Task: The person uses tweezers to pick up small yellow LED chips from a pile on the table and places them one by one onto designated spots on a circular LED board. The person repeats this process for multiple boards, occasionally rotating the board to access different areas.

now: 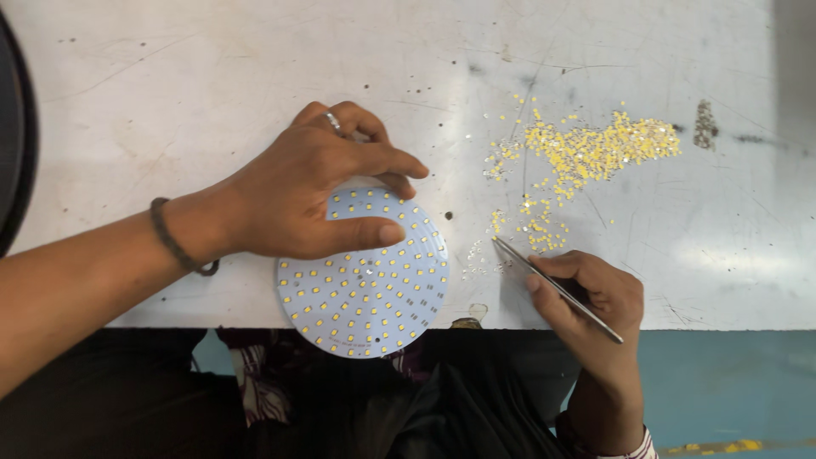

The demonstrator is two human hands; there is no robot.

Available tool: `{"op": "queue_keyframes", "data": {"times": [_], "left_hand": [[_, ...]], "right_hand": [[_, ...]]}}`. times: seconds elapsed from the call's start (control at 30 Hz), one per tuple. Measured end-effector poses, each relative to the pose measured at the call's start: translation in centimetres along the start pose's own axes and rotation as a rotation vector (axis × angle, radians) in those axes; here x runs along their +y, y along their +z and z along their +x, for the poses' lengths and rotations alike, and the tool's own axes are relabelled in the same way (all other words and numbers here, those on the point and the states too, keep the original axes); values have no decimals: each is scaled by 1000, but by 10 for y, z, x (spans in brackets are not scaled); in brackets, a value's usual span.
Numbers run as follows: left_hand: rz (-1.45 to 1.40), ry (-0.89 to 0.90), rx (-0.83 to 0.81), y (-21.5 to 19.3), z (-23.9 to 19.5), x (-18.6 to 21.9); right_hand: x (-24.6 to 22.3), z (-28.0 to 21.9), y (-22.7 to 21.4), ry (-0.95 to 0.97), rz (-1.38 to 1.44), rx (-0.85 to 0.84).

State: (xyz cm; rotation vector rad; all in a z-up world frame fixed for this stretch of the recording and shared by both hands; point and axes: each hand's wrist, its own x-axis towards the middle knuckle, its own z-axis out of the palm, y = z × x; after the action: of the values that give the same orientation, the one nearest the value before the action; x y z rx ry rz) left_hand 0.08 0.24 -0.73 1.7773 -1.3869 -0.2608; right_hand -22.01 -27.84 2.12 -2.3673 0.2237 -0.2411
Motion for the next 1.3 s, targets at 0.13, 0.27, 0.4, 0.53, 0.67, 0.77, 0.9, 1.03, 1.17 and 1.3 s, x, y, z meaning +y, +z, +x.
{"op": "queue_keyframes", "data": {"times": [0.13,0.27,0.4,0.53,0.67,0.77,0.9,1.03,1.17,1.3], "left_hand": [[25,34,21,2,-1,-2],[17,45,30,4,-3,-7],[4,52,39,6,-5,-6],[14,59,51,6,-4,-6],[20,54,43,7,-5,-8],[11,47,42,7,-5,-8],[29,30,14,2,1,-4],[-4,11,10,-1,1,1],[-26,-27,-11,-2,3,2],[-30,-25,-8,-2,2,3]], "right_hand": [[-1,-5,-1,67,63,-22],[-3,2,3,-78,152,-245],[-9,16,8,-212,196,-397],[-19,24,11,-235,155,-417],[-23,26,12,-254,149,-421],[-20,25,11,-268,158,-421],[-13,22,6,-202,198,-318],[-5,15,3,163,127,93],[0,11,4,152,21,133],[0,6,2,-3,118,-20]]}}
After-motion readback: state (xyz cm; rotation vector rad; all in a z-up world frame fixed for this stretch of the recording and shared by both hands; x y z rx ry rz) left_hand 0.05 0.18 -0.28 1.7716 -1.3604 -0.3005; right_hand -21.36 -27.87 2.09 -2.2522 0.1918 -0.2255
